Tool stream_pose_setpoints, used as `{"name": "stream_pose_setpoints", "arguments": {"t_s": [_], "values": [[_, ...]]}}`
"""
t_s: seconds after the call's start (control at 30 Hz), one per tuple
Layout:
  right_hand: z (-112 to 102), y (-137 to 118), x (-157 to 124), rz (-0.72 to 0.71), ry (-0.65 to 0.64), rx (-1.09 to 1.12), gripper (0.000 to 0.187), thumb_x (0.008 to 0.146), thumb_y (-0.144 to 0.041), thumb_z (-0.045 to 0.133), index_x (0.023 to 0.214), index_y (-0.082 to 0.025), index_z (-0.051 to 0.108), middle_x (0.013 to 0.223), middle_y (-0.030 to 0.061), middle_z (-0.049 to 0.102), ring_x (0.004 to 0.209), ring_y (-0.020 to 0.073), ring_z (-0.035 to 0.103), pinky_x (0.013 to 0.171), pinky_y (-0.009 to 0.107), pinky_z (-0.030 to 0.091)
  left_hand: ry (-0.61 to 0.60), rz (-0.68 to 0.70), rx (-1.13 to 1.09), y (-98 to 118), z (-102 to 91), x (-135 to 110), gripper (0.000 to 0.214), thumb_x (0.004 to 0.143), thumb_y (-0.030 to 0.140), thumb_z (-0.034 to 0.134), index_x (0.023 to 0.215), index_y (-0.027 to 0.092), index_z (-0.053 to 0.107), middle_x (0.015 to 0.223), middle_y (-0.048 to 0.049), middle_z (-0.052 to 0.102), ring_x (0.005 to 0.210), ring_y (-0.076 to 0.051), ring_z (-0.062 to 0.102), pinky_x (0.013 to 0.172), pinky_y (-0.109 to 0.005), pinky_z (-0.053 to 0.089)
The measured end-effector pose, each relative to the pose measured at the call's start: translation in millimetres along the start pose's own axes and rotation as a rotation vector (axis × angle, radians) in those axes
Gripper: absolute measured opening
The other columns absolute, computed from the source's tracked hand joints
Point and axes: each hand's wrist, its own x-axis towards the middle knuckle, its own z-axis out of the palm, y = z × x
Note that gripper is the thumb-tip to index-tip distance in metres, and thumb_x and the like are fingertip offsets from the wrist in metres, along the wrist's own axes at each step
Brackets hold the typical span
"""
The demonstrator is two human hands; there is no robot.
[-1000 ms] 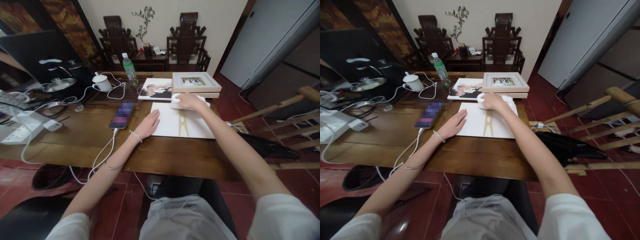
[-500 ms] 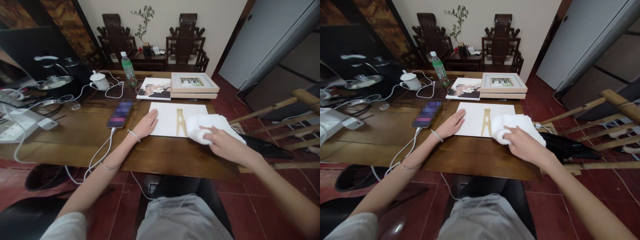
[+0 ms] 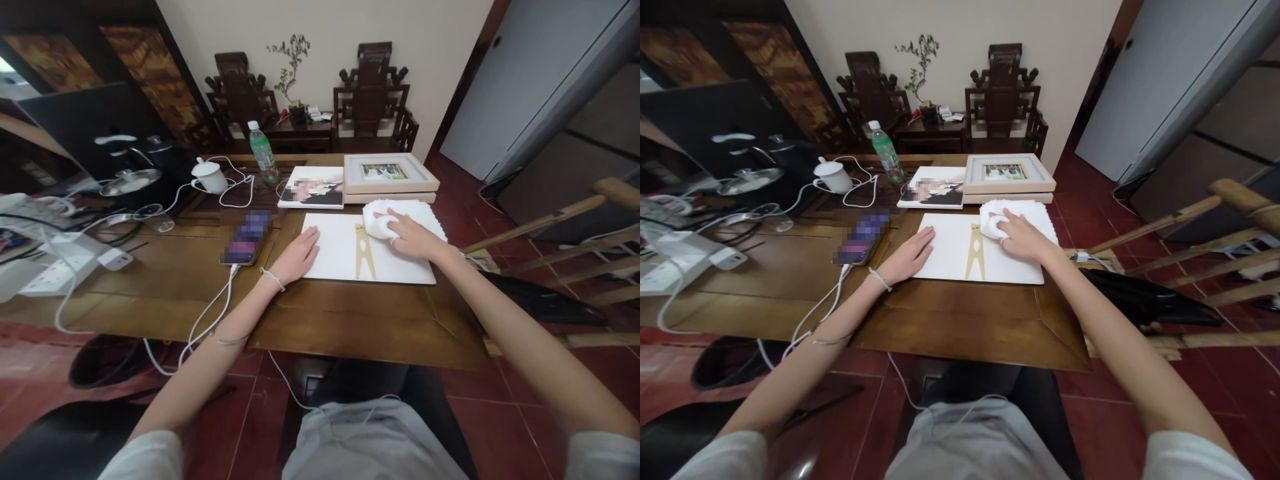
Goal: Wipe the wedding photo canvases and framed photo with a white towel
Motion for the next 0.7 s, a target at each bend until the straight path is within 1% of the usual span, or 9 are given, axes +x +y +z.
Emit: {"name": "stream_pose_setpoints", "arguments": {"t_s": [0.07, 0.13, 0.2, 0.27, 0.33, 0.4, 0.5, 0.6, 0.7], "values": [[-2, 3, 7, 0.028, -0.004, -0.026, 0.047, 0.074, -0.011, 0.041, 0.117, -0.013, 0.059, 0.148, 0.0138, 0.044, 0.138, 0.0321, 0.034, 0.108, 0.053, 0.03, -0.001, -0.002, -0.003, 0, 0.1, 0, 0.052, 0.097, 0.034, 0.031, 0.139, 0.006, 0.043, 0.151, -0.0177, 0.038, 0.143, -0.026, 0.03, 0.12, -0.044, 0.023], [-4, 2, 4, 0.037, -0.012, -0.06, 0.042, 0.075, -0.011, 0.039, 0.111, -0.013, 0.061, 0.144, 0.0149, 0.048, 0.132, 0.0316, 0.042, 0.105, 0.048, 0.035, 0.002, -0.002, 0.0, 0, 0.2, 0, 0.052, 0.097, 0.034, 0.03, 0.139, 0.006, 0.043, 0.151, -0.0178, 0.038, 0.143, -0.025, 0.03, 0.12, -0.044, 0.023], [-6, -3, -8, 0.04, -0.032, -0.09, 0.036, 0.075, -0.011, 0.04, 0.104, -0.013, 0.063, 0.141, 0.016, 0.051, 0.126, 0.0323, 0.049, 0.101, 0.045, 0.038, 0.003, -0.002, 0.003, 0, 0.2, 0, 0.052, 0.097, 0.034, 0.03, 0.139, 0.006, 0.043, 0.151, -0.0177, 0.038, 0.143, -0.025, 0.03, 0.12, -0.044, 0.023], [-8, -13, -29, 0.028, -0.055, -0.098, 0.032, 0.075, -0.011, 0.042, 0.098, -0.014, 0.064, 0.139, 0.0174, 0.053, 0.124, 0.0332, 0.051, 0.099, 0.045, 0.04, -0.001, -0.001, 0.005, 0, 0.4, 0, 0.053, 0.097, 0.035, 0.03, 0.139, 0.005, 0.043, 0.151, -0.0185, 0.037, 0.143, -0.025, 0.03, 0.12, -0.043, 0.023], [-11, -27, -54, 0.002, -0.07, -0.083, 0.03, 0.074, -0.009, 0.044, 0.095, -0.015, 0.065, 0.139, 0.0168, 0.053, 0.127, 0.0334, 0.049, 0.1, 0.047, 0.041, -0.001, -0.004, 0.004, 0, 0.5, 0, 0.053, 0.097, 0.035, 0.03, 0.139, 0.006, 0.043, 0.152, -0.0184, 0.037, 0.143, -0.026, 0.03, 0.12, -0.044, 0.023], [-13, -43, -79, -0.023, -0.08, -0.047, 0.031, 0.072, -0.006, 0.044, 0.092, -0.019, 0.065, 0.14, 0.0126, 0.054, 0.134, 0.0319, 0.042, 0.104, 0.049, 0.039, -0.002, -0.004, 0.002, 0, 0.4, 0, 0.051, 0.097, 0.034, 0.03, 0.139, 0.008, 0.043, 0.152, -0.0166, 0.037, 0.143, -0.026, 0.03, 0.12, -0.045, 0.024], [-14, -61, -104, -0.038, -0.099, -0.003, 0.032, 0.071, -0.004, 0.044, 0.087, -0.022, 0.065, 0.138, 0.0082, 0.056, 0.139, 0.0294, 0.035, 0.108, 0.051, 0.036, -0.005, 0.002, -0.001, 0, -0.2, 0, 0.051, 0.097, 0.034, 0.03, 0.139, 0.009, 0.043, 0.152, -0.0159, 0.038, 0.143, -0.026, 0.03, 0.119, -0.046, 0.024], [-14, -64, -101, -0.007, -0.096, -0.019, 0.032, 0.073, -0.007, 0.045, 0.093, -0.021, 0.066, 0.134, 0.0103, 0.059, 0.133, 0.0312, 0.044, 0.105, 0.05, 0.038, -0.003, 0.0, 0.002, 1, -1.0, 0, 0.051, 0.096, 0.033, 0.031, 0.139, 0.008, 0.043, 0.151, -0.0165, 0.038, 0.143, -0.027, 0.03, 0.119, -0.046, 0.024], [-13, -50, -72, 0.079, -0.097, -0.087, 0.033, 0.077, -0.012, 0.043, 0.101, -0.018, 0.065, 0.123, 0.0151, 0.064, 0.113, 0.0334, 0.058, 0.092, 0.046, 0.045, -0.008, -0.005, 0.007, 1, -1.5, 0, 0.052, 0.096, 0.034, 0.03, 0.138, 0.005, 0.043, 0.151, -0.0186, 0.038, 0.143, -0.027, 0.03, 0.12, -0.044, 0.023]]}}
